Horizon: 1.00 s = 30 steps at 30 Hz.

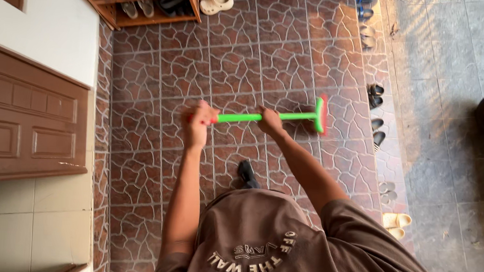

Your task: The person sweeps a tiled floor using a green-handled broom with red bristles. They move the broom back and forth across the entryway, sweeping around a wooden shoe rack and near a parked motorcycle.

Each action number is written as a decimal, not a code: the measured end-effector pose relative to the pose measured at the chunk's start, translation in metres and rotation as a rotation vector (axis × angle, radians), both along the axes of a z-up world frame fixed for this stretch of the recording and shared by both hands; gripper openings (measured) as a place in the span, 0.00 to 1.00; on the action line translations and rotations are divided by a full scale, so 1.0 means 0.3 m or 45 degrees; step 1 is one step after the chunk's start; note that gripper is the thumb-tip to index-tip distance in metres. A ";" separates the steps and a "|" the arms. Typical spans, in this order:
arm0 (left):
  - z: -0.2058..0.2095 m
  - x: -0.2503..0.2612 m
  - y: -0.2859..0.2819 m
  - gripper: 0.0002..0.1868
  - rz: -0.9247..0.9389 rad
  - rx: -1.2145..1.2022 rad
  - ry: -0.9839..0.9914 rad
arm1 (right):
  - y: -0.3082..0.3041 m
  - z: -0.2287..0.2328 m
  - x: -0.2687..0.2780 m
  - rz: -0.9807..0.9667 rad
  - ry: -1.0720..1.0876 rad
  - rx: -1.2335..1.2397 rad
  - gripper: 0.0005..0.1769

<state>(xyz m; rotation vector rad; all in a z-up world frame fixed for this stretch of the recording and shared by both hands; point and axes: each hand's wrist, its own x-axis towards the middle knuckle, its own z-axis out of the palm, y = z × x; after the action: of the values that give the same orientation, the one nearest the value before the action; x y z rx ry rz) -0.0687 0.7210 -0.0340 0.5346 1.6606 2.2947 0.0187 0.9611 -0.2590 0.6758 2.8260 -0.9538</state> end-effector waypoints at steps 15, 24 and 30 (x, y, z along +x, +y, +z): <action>-0.160 -0.234 0.112 0.23 -0.171 0.382 -0.080 | -0.087 -0.023 -0.164 0.016 0.035 -0.233 0.33; -0.391 0.040 0.372 0.28 -0.316 0.189 -0.356 | 0.343 0.040 0.165 -0.134 -0.184 0.121 0.20; -0.112 -0.219 0.420 0.26 -0.127 0.301 -0.087 | 0.443 0.008 -0.238 0.048 -0.015 -0.025 0.25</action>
<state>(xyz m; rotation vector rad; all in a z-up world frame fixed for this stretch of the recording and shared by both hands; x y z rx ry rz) -0.1344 0.8470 -0.0675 0.5677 1.3094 2.4204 -0.0528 1.0939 -0.2565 0.6214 2.8046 -0.9669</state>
